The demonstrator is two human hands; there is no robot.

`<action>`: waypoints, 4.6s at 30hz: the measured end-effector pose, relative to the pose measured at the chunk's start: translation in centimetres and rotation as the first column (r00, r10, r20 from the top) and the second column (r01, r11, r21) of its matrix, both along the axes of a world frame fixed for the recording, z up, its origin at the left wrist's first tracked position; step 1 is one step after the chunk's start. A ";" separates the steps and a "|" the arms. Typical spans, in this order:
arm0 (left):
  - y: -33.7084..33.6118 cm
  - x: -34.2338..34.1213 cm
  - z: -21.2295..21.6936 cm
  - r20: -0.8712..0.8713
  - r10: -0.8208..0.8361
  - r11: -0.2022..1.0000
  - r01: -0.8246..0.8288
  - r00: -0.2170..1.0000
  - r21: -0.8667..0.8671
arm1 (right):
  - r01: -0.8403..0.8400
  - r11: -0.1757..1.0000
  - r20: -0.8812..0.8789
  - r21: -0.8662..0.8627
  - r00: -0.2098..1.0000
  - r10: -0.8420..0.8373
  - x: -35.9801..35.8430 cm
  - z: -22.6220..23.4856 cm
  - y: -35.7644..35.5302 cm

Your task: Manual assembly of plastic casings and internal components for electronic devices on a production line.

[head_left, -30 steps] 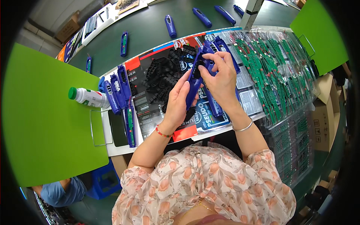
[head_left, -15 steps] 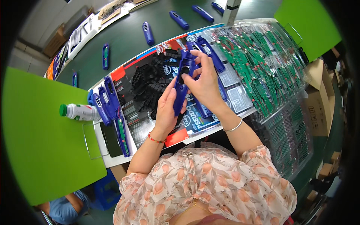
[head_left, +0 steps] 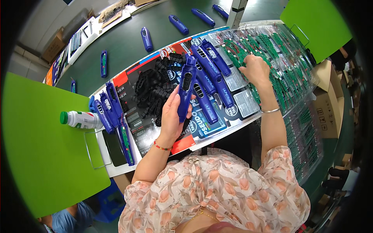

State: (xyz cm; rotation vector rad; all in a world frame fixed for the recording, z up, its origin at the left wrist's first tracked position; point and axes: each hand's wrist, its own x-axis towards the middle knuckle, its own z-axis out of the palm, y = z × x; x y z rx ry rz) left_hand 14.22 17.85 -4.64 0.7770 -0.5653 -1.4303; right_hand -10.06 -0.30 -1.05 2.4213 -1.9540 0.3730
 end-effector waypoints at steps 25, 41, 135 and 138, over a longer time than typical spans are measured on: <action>0.3 0.5 -0.7 -0.125 -0.062 0.998 0.063 0.990 -0.002 | -0.440 0.898 0.993 0.014 0.108 0.038 9.6 1.4 10.6; 0.3 0.6 -0.5 0.005 -0.078 0.997 0.078 0.997 0.005 | -0.495 0.863 0.991 0.105 0.120 -0.052 10.2 1.1 9.5; -12.8 18.3 2.8 0.345 0.264 0.959 -0.284 0.901 0.008 | -0.438 0.891 0.978 0.119 0.205 -0.030 12.1 1.3 7.0; -7.9 11.6 4.4 0.149 0.024 0.999 -0.029 0.989 0.034 | -0.442 0.896 0.981 -0.048 0.149 0.126 13.2 2.3 6.3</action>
